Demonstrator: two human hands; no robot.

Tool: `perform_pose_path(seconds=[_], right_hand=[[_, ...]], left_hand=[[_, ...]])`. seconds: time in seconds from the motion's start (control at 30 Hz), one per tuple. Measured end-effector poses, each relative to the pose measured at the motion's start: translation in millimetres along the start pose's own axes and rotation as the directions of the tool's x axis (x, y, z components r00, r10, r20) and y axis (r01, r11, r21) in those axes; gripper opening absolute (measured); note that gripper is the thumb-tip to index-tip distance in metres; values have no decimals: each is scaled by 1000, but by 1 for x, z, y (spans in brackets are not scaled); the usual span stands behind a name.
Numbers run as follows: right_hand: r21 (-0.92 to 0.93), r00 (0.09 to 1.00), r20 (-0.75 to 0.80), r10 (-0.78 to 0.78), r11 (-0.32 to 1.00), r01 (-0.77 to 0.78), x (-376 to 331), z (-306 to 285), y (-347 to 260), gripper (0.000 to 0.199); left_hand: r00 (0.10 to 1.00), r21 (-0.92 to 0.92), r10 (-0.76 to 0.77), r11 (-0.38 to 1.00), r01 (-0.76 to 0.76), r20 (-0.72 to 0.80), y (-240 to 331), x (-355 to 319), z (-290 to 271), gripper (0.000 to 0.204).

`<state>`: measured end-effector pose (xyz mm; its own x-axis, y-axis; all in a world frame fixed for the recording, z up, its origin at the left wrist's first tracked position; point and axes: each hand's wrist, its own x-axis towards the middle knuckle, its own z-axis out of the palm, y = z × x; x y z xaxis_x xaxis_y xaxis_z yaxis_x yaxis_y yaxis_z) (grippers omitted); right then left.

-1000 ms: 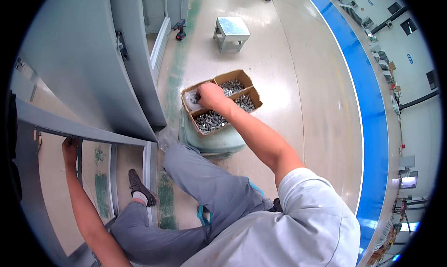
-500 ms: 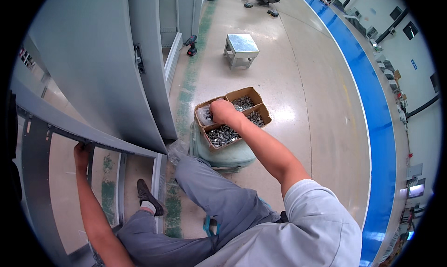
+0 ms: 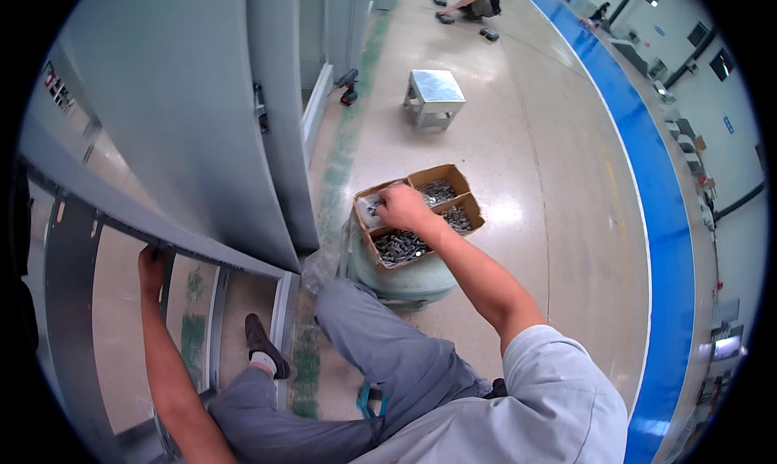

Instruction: The person assembles a metal cabinet frame by hand-tightening screws and nuts into pre-drilled holes on the vertical and horizontal supports. The person repeatedly reaches into a nearby box to retrieve fasteners and secures them into the frame.

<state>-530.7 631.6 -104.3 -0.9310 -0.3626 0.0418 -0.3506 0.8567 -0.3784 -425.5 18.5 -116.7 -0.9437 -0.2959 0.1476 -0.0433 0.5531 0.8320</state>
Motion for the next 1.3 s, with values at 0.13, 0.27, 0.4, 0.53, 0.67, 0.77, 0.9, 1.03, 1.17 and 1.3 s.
perform_pose_path(seconds=[0.13,0.27,0.4,0.53,0.67,0.77,0.9,1.03,1.17,1.3], right_hand=[[188,998,39,40,981,-46,-1,1,-21,23],[470,986,29,165,868,-159,-17,-8,2,8],[505,983,141,114,846,-170,-15,-6,-6,14],[601,957,279,85,762,-243,-12,-31,-5,27],[774,935,315,162,527,-351,-3,-57,-1,31],[864,936,286,205,368,-344,-9,-73,24,33],[841,927,301,222,397,-368,-14,-73,23,31],[803,921,340,189,452,-389,-13,-65,14,31],[799,922,387,27,489,-350,-13,-54,3,30],[179,957,265,116,970,-167,0,-30,-2,22]], left_hand=[[998,204,56,978,-52,-12,-28,-10,-39,21],[998,395,-43,917,57,-44,5,-1,-16,30],[984,365,-167,914,177,-58,-11,-6,-28,31],[995,370,-55,926,82,-81,-10,2,-15,26],[1000,253,-25,967,23,5,-50,-5,-43,20],[994,114,-104,989,99,45,-39,7,-31,24],[996,-1,-69,998,69,59,-38,10,-18,15],[992,67,-88,994,83,87,-38,8,-28,19],[990,-18,-105,994,107,98,-41,5,-29,17],[991,-5,-99,995,100,90,-44,4,-33,12]])
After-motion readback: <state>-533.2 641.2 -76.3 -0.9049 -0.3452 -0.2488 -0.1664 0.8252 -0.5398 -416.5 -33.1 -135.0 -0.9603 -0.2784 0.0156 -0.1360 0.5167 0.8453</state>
